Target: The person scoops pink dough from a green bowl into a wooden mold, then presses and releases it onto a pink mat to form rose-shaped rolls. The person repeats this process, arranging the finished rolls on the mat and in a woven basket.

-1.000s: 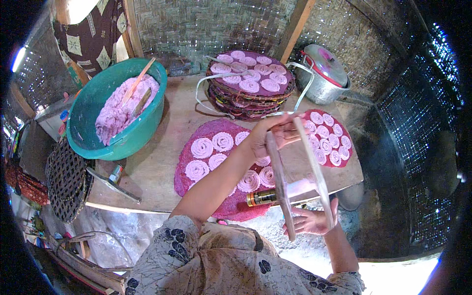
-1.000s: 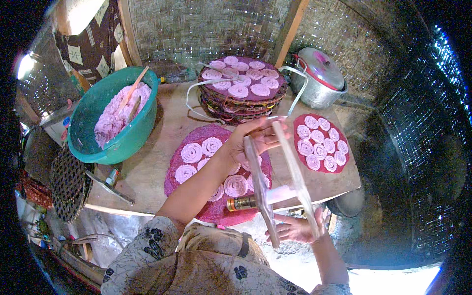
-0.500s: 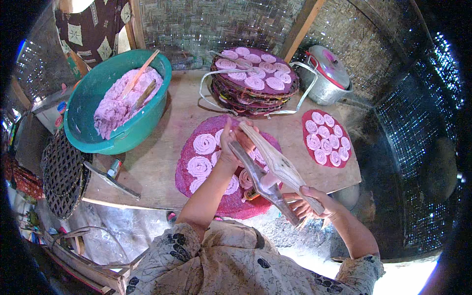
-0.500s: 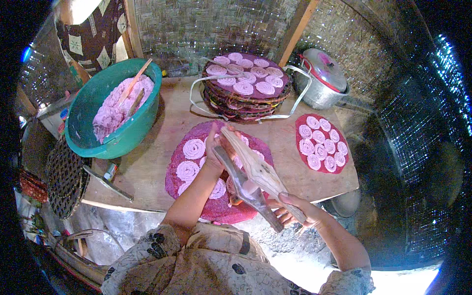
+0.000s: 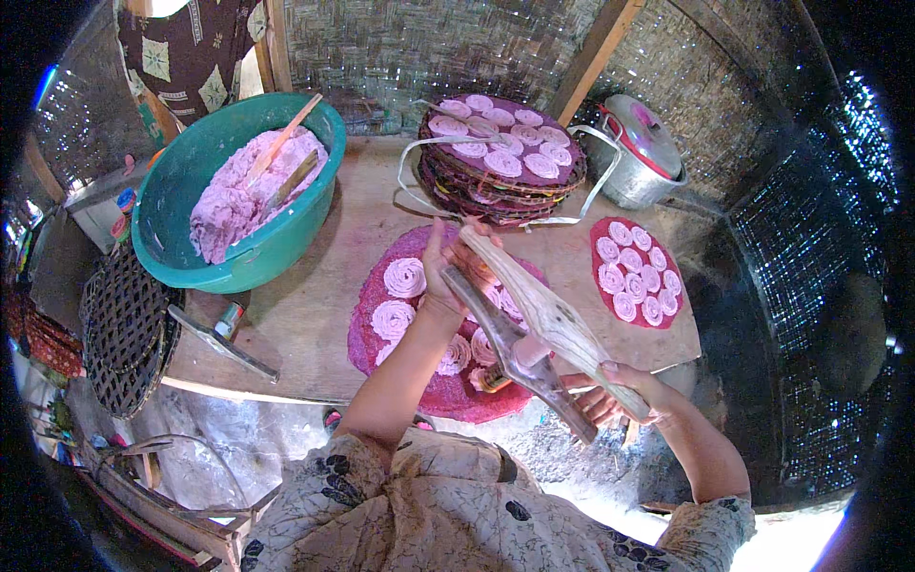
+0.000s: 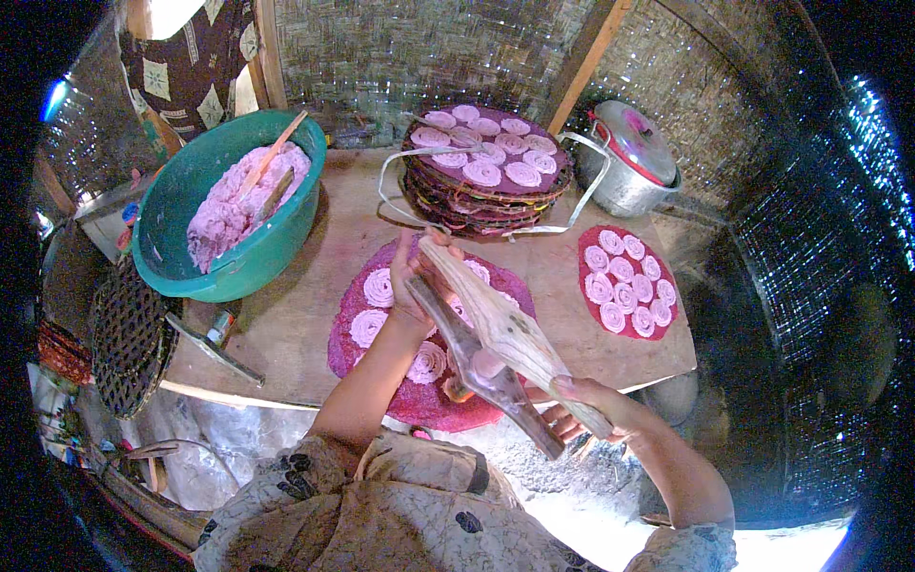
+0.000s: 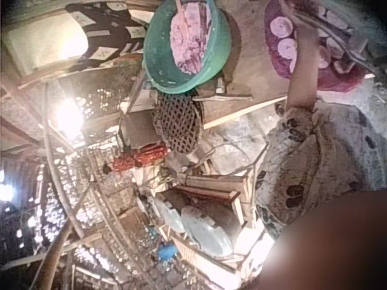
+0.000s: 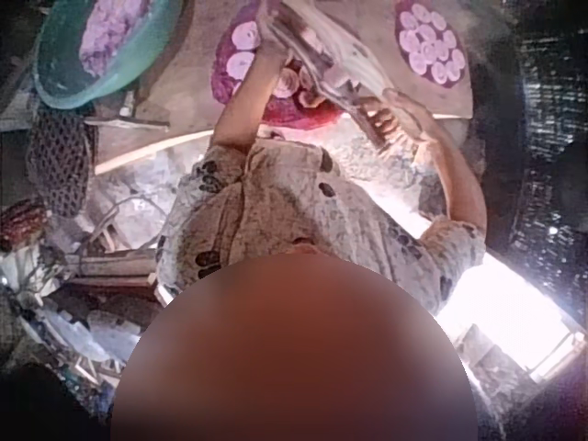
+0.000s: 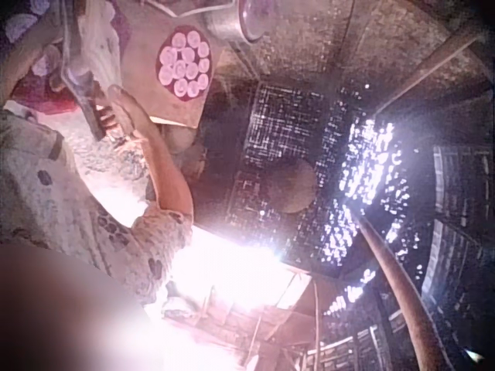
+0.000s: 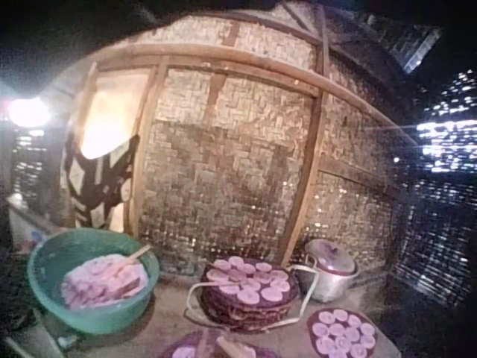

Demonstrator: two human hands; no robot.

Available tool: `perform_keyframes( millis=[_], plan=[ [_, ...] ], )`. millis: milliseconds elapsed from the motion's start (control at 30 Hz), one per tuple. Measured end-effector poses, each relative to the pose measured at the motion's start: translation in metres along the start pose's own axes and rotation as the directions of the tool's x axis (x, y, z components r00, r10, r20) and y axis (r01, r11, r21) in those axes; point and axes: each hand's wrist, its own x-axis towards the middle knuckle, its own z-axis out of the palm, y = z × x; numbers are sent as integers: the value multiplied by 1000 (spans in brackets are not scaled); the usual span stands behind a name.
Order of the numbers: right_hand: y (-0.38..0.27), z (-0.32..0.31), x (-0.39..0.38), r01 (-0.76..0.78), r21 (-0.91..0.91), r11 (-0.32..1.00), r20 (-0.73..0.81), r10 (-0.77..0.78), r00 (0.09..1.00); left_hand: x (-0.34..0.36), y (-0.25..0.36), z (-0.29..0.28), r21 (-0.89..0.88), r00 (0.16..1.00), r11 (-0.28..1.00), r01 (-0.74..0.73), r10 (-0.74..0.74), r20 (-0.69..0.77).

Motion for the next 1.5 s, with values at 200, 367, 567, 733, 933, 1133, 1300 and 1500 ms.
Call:
perform_keyframes(
  millis=[200, 367, 567, 733, 933, 1133, 1300, 1500],
  plan=[
    [0, -9, -1, 30, -32, 999, -113, -33, 993, 15, -7, -8, 6, 998, 1000, -24, 23, 54],
    [11, 4, 3, 55, 80, 995, -49, -51, 997, 1, 3, 16, 78, 997, 995, -54, 59, -59],
    [-4, 0, -14, 43, -9, 999, -103, -43, 994, 7, -16, -2, 10, 999, 1000, -19, 19, -38],
    [10, -3, 6, 112, 48, 993, -137, -105, 985, 21, 4, 8, 151, 997, 987, -57, 63, -39],
    [14, 11, 3, 98, 54, 994, -50, -95, 994, -14, 6, 17, 260, 976, 965, -31, 86, -200],
    [26, -6, -23, 70, 65, 995, -193, -56, 980, 7, -40, -15, 218, 962, 976, -6, 66, -265],
    [33, -15, -27, 154, 95, 984, -253, -125, 959, 36, -45, -31, 205, 992, 971, 125, -124, -19],
    [81, -24, -30, 273, 158, 949, -262, -226, 938, -17, -26, 0, 823, 816, 42, 566, -176, -551]
  ],
)
